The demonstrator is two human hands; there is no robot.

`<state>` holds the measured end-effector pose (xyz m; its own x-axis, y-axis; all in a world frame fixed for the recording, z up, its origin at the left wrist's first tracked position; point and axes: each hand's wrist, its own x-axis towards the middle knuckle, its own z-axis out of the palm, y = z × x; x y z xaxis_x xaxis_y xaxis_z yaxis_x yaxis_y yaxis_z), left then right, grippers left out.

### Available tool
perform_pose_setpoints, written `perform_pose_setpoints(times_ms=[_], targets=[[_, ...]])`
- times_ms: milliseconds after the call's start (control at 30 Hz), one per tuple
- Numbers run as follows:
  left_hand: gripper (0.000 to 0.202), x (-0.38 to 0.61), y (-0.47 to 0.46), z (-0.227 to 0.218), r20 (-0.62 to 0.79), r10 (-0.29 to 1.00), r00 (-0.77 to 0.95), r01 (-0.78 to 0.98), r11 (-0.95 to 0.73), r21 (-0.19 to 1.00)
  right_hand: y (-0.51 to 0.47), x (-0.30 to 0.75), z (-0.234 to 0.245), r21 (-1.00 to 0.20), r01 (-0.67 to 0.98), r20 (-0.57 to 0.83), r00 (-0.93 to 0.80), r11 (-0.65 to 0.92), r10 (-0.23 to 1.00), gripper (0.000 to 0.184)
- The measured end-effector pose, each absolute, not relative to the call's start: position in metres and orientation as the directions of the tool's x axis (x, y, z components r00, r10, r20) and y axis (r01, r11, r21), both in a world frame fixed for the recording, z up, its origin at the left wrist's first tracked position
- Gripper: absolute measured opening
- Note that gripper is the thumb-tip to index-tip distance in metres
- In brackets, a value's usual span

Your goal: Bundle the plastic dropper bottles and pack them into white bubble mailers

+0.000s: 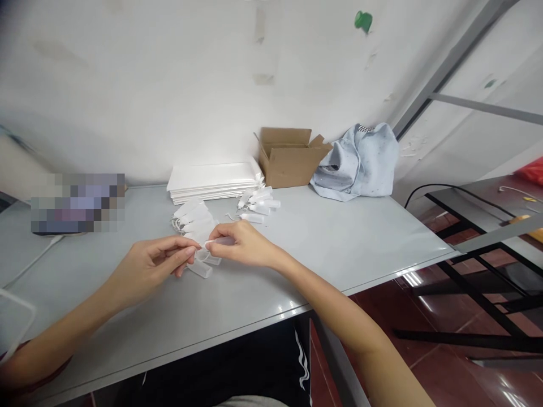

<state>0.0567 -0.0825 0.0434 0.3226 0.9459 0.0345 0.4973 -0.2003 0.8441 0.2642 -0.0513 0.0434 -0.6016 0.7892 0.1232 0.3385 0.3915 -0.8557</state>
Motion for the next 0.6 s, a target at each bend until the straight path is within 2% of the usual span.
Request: perform_pose_setpoints(times_ms=[267, 600], targets=[[0.023, 0.0582, -0.0833, 0.038, -0.007, 0.94, 0.341, 0.511, -0.179, 0.841, -0.0545, 0.2593, 0.0405, -0.857, 0.363, 0.08, -0.607, 0.366, 0.791, 0.014], [0.024, 0.0662, -0.0904, 0.041, -0.086, 0.928, 0.364, 0.473, -0.105, 0.875, -0.0512, 0.2615, 0.0354, -0.882, 0.292, 0.08, -0.679, 0.369, 0.73, 0.017]])
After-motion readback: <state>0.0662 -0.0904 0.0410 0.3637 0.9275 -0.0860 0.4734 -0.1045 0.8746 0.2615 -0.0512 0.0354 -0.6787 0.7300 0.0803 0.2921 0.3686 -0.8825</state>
